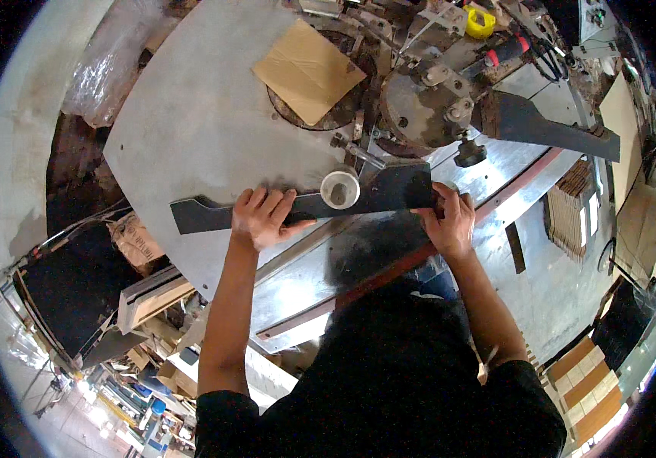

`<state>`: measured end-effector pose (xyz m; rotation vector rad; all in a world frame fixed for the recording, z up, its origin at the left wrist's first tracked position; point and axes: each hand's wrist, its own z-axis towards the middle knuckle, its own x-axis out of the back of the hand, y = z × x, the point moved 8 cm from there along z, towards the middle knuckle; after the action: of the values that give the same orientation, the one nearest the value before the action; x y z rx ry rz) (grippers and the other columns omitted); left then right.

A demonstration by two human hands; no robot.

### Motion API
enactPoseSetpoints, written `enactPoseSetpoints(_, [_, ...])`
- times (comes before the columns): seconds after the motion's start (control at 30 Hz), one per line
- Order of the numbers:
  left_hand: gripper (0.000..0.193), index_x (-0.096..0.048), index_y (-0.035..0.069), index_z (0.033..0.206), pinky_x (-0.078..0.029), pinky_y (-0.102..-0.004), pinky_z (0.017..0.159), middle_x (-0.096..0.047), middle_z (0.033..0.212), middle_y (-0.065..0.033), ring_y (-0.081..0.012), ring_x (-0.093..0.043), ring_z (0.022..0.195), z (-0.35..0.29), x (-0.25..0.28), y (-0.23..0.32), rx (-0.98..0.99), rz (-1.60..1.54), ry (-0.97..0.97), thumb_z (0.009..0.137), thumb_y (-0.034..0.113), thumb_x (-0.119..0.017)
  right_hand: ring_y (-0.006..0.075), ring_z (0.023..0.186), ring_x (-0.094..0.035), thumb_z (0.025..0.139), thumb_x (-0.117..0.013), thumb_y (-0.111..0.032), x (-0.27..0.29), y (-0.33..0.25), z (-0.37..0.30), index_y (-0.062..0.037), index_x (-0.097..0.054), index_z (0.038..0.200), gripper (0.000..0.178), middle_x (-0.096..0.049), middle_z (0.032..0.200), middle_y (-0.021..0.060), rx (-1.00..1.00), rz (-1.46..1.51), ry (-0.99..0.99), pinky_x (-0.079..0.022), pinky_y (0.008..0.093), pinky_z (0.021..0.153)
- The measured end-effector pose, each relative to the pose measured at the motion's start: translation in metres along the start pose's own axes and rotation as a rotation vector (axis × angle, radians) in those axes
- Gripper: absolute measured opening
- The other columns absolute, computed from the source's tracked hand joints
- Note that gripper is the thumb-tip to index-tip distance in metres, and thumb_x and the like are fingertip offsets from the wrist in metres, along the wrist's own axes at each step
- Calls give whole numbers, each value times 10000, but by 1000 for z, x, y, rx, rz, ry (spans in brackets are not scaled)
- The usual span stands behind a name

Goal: The person applies black edge banding to the edges of wooden panels using a hot-melt glue machine. They feed the panels through the machine, press the banding onto the edges, and stack the finished pieces on a nearby table.

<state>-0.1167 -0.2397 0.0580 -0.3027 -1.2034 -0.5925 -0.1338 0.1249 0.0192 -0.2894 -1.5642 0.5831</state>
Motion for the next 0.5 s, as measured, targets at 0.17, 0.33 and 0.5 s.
enactPoseSetpoints(0.17, [681, -800, 134, 1081, -531, -420, 683, -697, 942, -13, -245, -637, 834, -12, 1, -13, 16, 13, -17, 703, 687, -925, 307, 690, -673, 803, -933, -219, -10, -19, 4, -6, -635, 1265, 589, -680, 781, 73, 95, 92, 48, -530, 453, 821])
enactPoseSetpoints(0.33, [728, -784, 146, 1156, -568, -507, 742, -747, 1044, -69, -333, -696, 913, -35, -1, -28, 56, -24, -90, 686, 682, -930, 308, 629, -646, 726, -956, -105, -18, -36, 2, 46, -629, 1211, 604, -653, 694, 65, 166, 124, 35, -538, 444, 761])
enactPoseSetpoints(0.5, [746, -766, 155, 1110, -554, -456, 753, -691, 967, -16, -278, -667, 893, -30, 14, -27, 45, 4, -86, 648, 716, -936, 299, 626, -652, 712, -961, -91, -28, -46, -10, 52, -628, 1208, 613, -643, 684, 61, 235, 157, 53, -541, 437, 757])
